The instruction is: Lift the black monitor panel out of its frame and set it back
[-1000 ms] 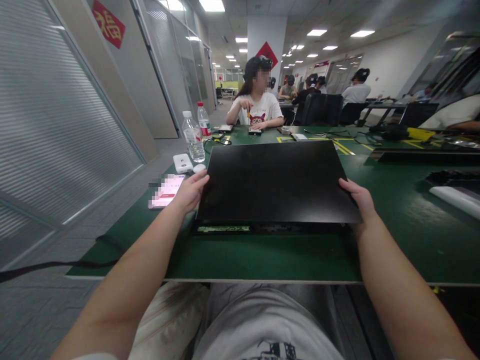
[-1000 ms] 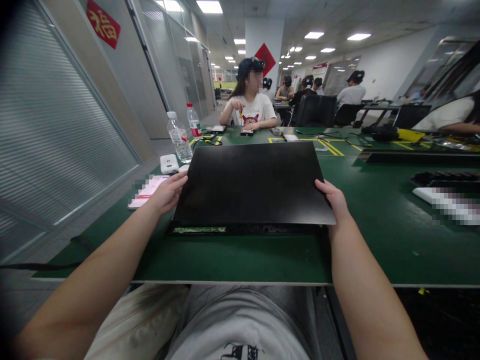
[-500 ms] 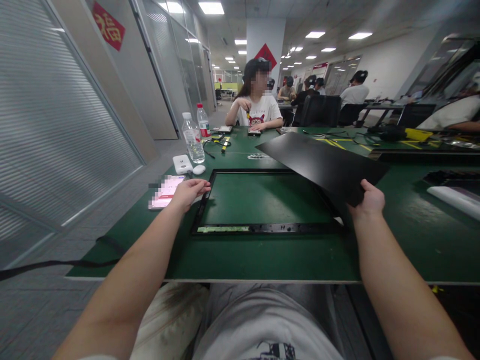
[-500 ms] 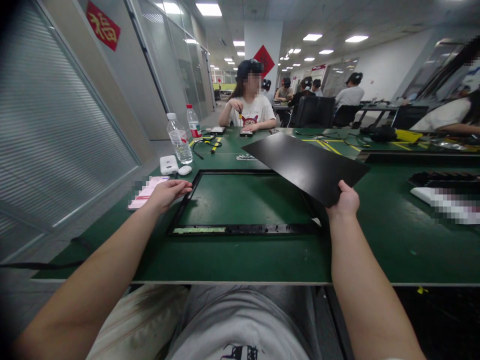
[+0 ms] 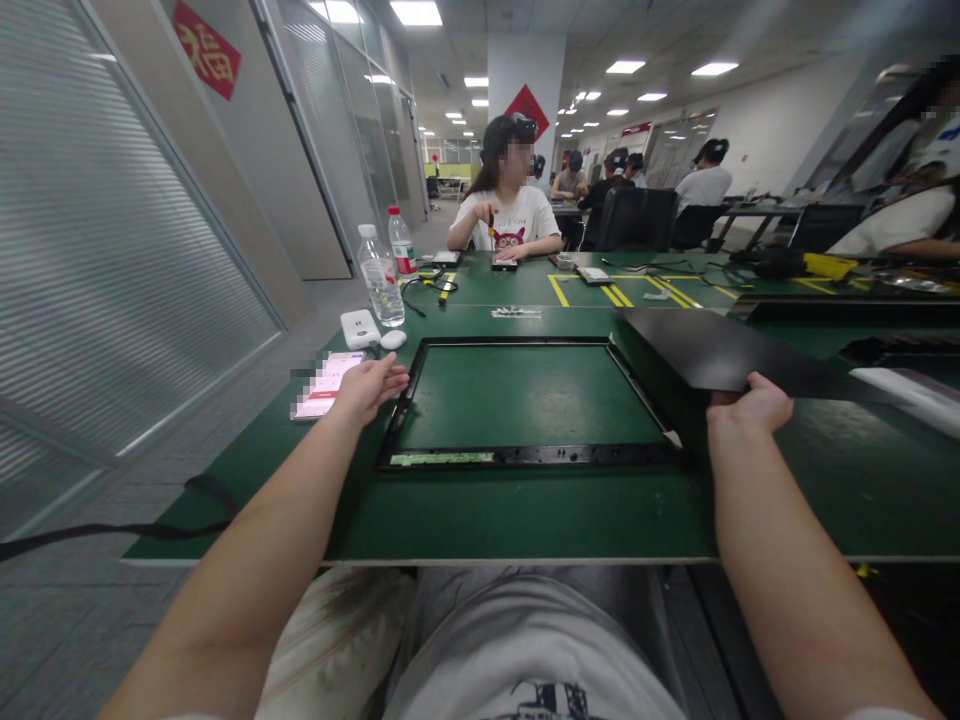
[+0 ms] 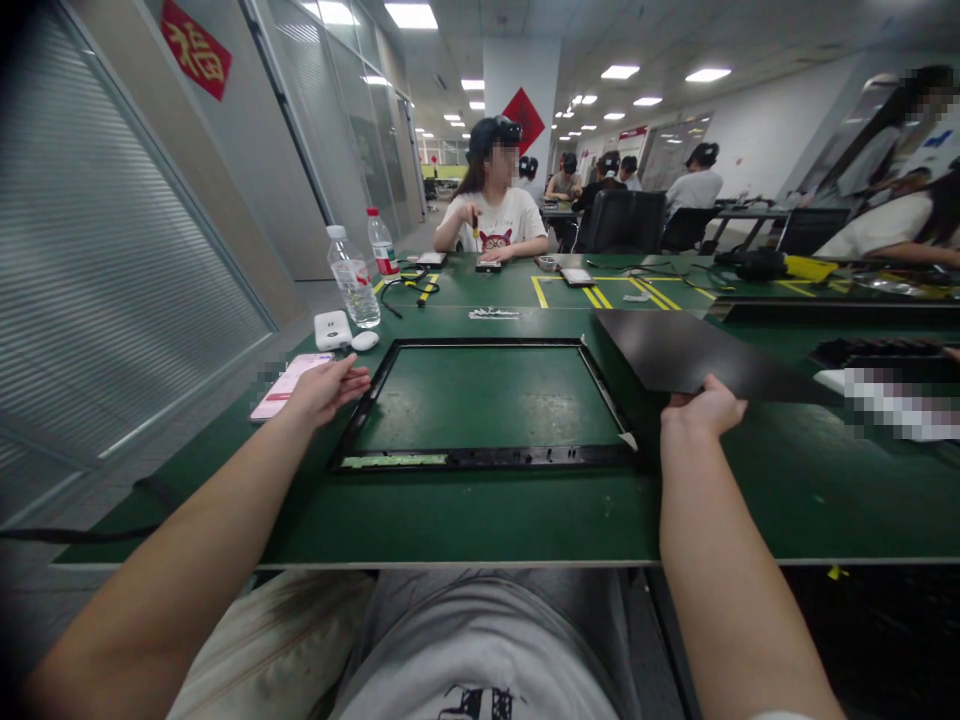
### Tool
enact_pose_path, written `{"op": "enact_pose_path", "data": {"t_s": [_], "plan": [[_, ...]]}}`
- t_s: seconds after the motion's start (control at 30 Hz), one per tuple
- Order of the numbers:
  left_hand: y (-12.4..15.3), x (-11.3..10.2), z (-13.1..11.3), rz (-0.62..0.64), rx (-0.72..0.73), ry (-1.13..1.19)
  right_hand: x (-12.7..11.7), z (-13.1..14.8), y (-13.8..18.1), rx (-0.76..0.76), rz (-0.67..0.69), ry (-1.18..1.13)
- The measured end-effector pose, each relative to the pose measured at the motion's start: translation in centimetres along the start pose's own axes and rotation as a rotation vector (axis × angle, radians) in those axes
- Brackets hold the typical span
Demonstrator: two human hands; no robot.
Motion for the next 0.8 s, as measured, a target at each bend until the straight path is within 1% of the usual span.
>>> {"op": "enact_pose_path", "data": {"t_s": [0.07,0.1,0.37,0.6,0.8], "plan": [[0.0,0.0,0.0,0.014,0.017,0.009,-0.2,0.1,0.6,-0.062,-0.077,-0.022],[0.0,0.1,0.1,0.022,0.024,0.001,-0.3,0.1,1.0,-0.065,-0.099,-0.025],[-0.2,0.2,0.3,0.047,0.086,-0.080,-0.4,0.0,2.3,0.087,-0.181,0.075],[-1.2,0.1,0.9,0.168,0.176,-0.225,-0.6,-0.7,2.1,0.131,-0.167,0.145],[-1.0,0.1,0.9,0.196,0.217,-0.307,-0.8,-1.4,1.3,0.124,-0.146,0.172]]}}
Point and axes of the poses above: each hand's wrist, its own y-axis away from the middle knuckle, its own x-axis out of the palm, z = x × y, the point moved 4 cm from there along -y, towards the middle knuckle, and after that the axes turned 7 degrees about y, right-handed, at the moved point
